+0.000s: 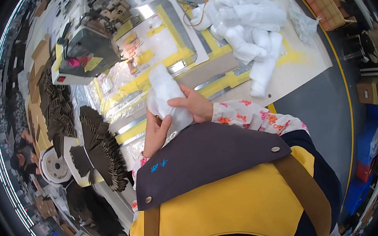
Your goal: Attaching metal buckles to fabric straps and securing them using a sewing machine in a workshop.
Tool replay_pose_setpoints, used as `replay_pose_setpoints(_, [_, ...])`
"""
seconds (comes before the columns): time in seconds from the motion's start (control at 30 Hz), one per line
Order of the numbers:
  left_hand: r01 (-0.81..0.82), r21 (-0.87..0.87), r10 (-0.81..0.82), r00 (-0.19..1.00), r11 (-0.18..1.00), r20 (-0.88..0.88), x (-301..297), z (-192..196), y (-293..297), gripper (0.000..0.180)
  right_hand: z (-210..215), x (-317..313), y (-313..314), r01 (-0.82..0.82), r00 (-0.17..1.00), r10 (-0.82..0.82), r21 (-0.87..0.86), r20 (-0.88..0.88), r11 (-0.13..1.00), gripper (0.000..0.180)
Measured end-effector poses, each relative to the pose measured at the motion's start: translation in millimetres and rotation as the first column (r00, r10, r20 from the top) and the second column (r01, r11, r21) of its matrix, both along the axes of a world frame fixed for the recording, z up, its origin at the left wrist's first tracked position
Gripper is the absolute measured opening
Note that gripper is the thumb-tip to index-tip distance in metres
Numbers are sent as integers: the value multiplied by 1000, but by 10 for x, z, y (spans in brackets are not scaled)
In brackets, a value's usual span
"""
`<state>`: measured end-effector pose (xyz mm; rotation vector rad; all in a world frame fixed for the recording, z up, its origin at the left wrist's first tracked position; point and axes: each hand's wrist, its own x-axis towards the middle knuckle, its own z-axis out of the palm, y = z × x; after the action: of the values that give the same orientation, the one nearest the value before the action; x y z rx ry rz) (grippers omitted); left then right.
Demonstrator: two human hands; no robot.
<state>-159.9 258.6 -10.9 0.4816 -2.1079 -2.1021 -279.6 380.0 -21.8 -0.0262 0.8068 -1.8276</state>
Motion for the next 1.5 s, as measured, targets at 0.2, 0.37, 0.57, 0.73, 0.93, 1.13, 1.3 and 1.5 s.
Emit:
replay_pose_setpoints(0.2, [-58,245,51,998,968,36,-469,586,-287,36,14,-296,448,-59,613,-17,-67,-790,996,55])
replay_pose_setpoints(0.37, [121,-417,-135,991,901,-6,-1199,595,-555,31,-12,-445,943,108,975,-100,26,-198,994,56])
replay_pose_setpoints(0.57, [-357,-312,150,834,881,-531,-1352,548,-106,32,-63,-587,1239,412,615,29,353,-788,840,68])
replay_pose_setpoints(0.73, [176,-741,-460,866,648,-196,-770,50,53,40,224,-884,1047,602,287,121,278,-950,749,77])
replay_pose_setpoints(0.93, [228,-895,-365,928,383,80,-786,-174,268,52,-66,-1393,102,453,29,363,336,-931,826,73])
replay_pose_setpoints(1.13, [268,-854,-380,920,446,90,-656,-156,210,39,151,-1641,155,431,221,141,226,-965,874,36])
replay_pose_setpoints(1.3, [26,-960,-469,876,277,-111,-950,-86,-31,29,462,-1797,561,520,365,-111,104,-924,848,27])
replay_pose_setpoints(1.5, [149,-986,-499,862,81,89,-1379,23,-232,35,255,-2147,929,742,289,-179,102,-940,662,35])
